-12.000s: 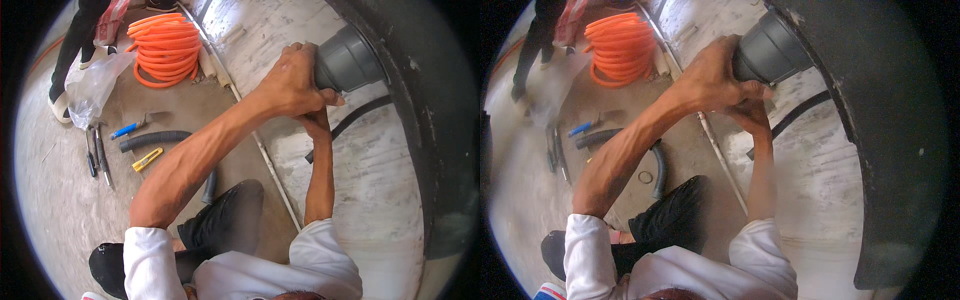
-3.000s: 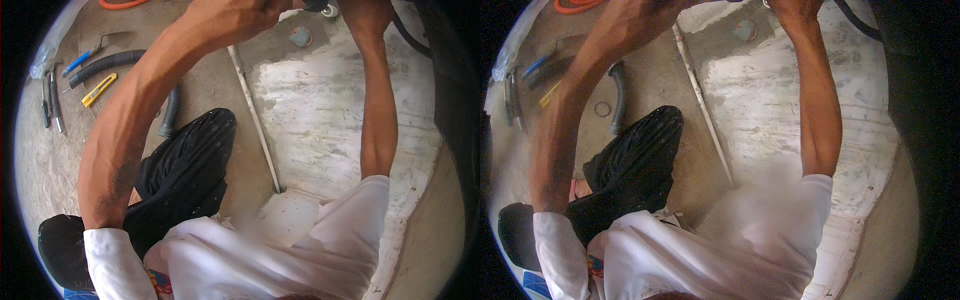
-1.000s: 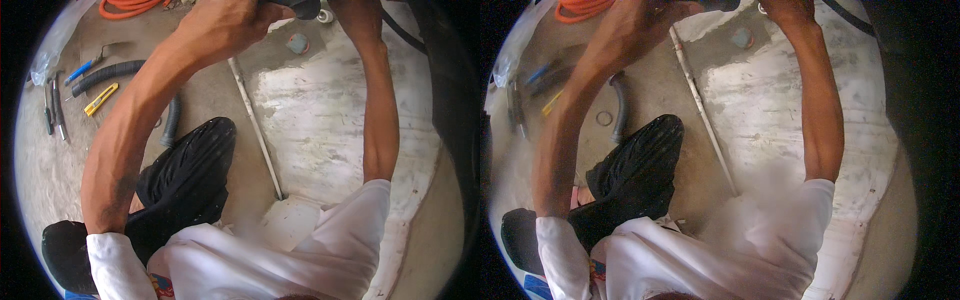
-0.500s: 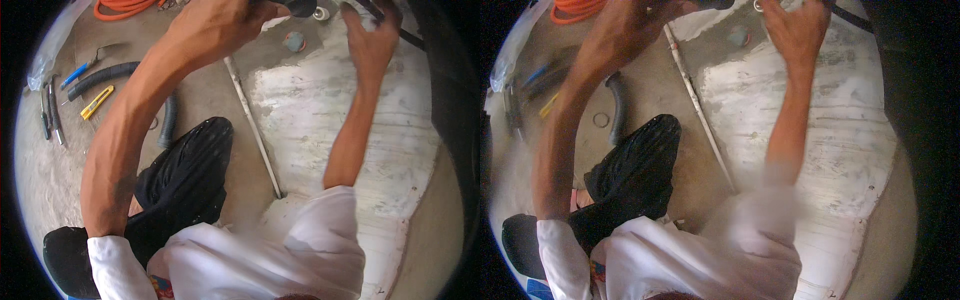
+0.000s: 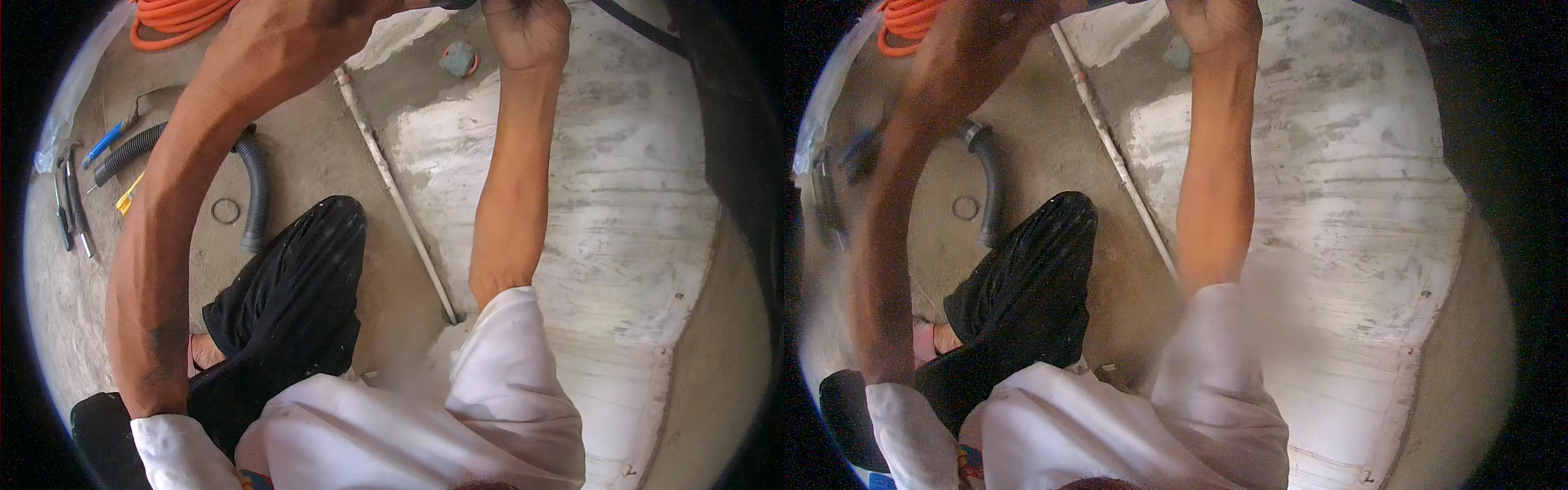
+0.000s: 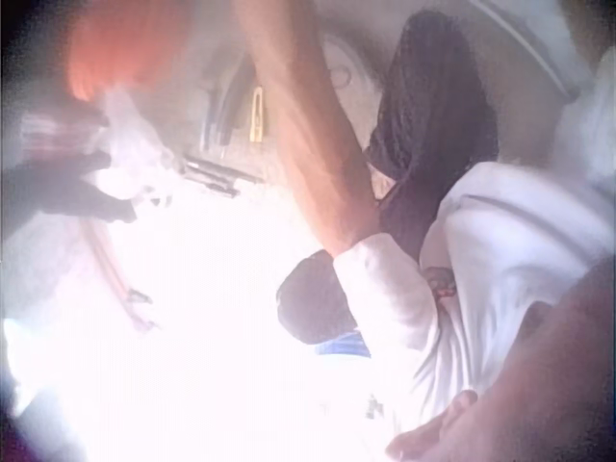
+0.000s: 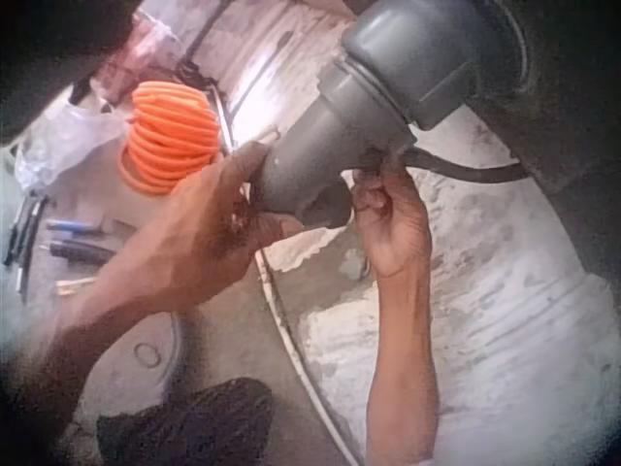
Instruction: Connecting and adjusting a curved PVC drain pipe for a sink or tank.
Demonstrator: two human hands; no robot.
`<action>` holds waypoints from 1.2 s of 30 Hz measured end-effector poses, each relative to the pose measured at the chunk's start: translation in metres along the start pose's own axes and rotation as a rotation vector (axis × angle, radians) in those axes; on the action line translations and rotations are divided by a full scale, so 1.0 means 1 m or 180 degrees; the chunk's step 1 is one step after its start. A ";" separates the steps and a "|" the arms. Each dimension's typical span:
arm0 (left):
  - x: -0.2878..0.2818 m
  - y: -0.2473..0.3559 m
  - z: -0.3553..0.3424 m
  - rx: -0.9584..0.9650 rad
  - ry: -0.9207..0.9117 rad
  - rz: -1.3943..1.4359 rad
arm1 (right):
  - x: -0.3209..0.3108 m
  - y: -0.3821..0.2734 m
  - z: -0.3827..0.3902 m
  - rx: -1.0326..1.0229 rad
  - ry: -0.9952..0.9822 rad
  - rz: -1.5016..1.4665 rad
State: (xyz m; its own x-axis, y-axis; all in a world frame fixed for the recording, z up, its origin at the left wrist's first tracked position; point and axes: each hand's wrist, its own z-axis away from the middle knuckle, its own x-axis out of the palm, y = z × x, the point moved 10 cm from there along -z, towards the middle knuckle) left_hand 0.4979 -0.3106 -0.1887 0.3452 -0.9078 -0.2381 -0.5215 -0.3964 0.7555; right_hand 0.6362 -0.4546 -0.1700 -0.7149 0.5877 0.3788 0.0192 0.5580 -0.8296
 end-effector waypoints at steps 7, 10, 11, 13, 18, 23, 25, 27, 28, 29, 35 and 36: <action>0.006 -0.018 -0.001 -0.0665 -0.0756 0.0688 | 0.012 -0.007 0.011 -0.0138 0.0573 0.0999; -0.003 -0.001 -0.006 -0.0031 -0.0255 0.0158 | 0.008 -0.014 0.014 -0.0187 0.0957 0.1253; 0.002 -0.012 -0.011 -0.0491 -0.0585 0.0374 | 0.003 -0.016 0.015 -0.0115 0.1086 0.1263; 0.011 -0.028 -0.007 -0.0944 -0.0876 0.0572 | 0.002 -0.022 0.013 -0.0047 0.1173 0.1269; 0.009 -0.029 -0.010 -0.0088 -0.0325 0.0562 | -0.007 -0.028 0.006 0.0035 0.1491 0.1371; 0.001 -0.013 -0.001 -0.0074 -0.0192 -0.0063 | -0.001 -0.005 0.015 -0.0089 0.1172 0.0339; -0.001 -0.016 -0.002 -0.0183 -0.0252 0.0059 | 0.001 -0.001 0.020 -0.0184 0.0766 -0.0298; -0.002 -0.020 -0.005 -0.0441 -0.0715 0.0628 | -0.003 0.005 0.015 -0.0216 0.0222 -0.1102; -0.004 -0.024 -0.005 -0.0436 -0.0723 0.0637 | -0.011 0.004 0.012 -0.0222 0.0229 -0.1093; 0.000 -0.024 -0.003 -0.0277 -0.0955 0.0477 | -0.006 0.005 0.008 -0.0085 -0.0156 -0.0842; 0.009 -0.038 -0.005 -0.0304 -0.0388 0.0636 | -0.010 0.005 -0.006 -0.0371 -0.0279 0.0783; 0.006 -0.033 -0.005 -0.0193 -0.0304 0.0600 | -0.014 -0.004 -0.003 -0.0637 0.0167 0.1060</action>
State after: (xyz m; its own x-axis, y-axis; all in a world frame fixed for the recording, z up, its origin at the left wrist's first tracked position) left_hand 0.5213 -0.3024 -0.2116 0.1691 -0.9751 -0.1437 -0.5210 -0.2122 0.8267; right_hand 0.6479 -0.4632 -0.1707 -0.6100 0.7821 0.1270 0.3837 0.4318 -0.8163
